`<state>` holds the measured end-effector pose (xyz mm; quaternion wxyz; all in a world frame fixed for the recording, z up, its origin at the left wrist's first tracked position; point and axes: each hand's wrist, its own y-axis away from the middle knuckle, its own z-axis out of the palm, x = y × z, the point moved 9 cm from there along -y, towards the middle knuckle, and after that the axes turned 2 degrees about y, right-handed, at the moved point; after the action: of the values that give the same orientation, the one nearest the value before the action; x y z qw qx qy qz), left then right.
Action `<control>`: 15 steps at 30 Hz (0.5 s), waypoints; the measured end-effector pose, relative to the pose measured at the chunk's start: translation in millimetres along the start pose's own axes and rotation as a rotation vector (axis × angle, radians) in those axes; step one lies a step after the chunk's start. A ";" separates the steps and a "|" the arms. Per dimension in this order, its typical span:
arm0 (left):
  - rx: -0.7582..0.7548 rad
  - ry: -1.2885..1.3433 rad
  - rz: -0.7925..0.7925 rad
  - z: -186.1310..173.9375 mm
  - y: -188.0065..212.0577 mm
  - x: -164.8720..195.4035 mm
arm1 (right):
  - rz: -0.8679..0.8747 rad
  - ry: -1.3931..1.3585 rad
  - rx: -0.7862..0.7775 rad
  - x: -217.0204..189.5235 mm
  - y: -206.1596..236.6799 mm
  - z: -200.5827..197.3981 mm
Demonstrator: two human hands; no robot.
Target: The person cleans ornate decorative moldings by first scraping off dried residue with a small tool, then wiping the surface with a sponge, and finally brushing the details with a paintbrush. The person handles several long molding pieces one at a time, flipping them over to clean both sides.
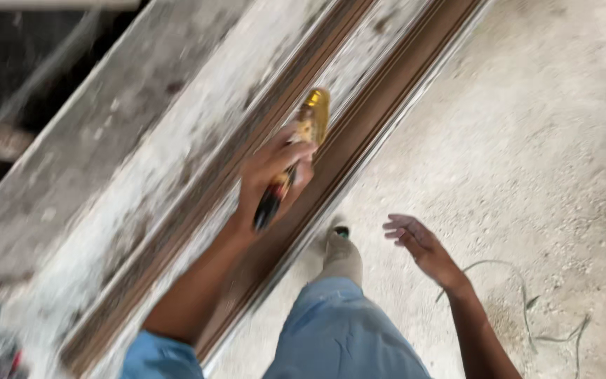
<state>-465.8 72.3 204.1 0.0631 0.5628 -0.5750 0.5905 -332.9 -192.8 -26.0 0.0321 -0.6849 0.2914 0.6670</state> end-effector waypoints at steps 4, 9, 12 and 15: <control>0.316 0.644 -0.358 57.8 -48.2 -94.5 | 0.075 -0.007 0.066 8.0 -49.9 -83.4; -0.014 -0.018 0.066 144.6 -175.4 -138.7 | 0.097 -0.028 0.136 20.7 -121.4 -207.3; 0.293 -0.131 0.330 167.0 -241.8 -148.0 | 0.078 -0.101 0.208 8.6 -171.7 -287.0; 0.331 -0.074 0.262 205.2 -318.7 -185.9 | 0.096 -0.195 0.243 0.4 -210.7 -353.5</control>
<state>-47.6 130.2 200.3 -0.1284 0.5070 -0.5405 0.6590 76.5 -171.4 -60.9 0.1111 -0.5933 0.3980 0.6909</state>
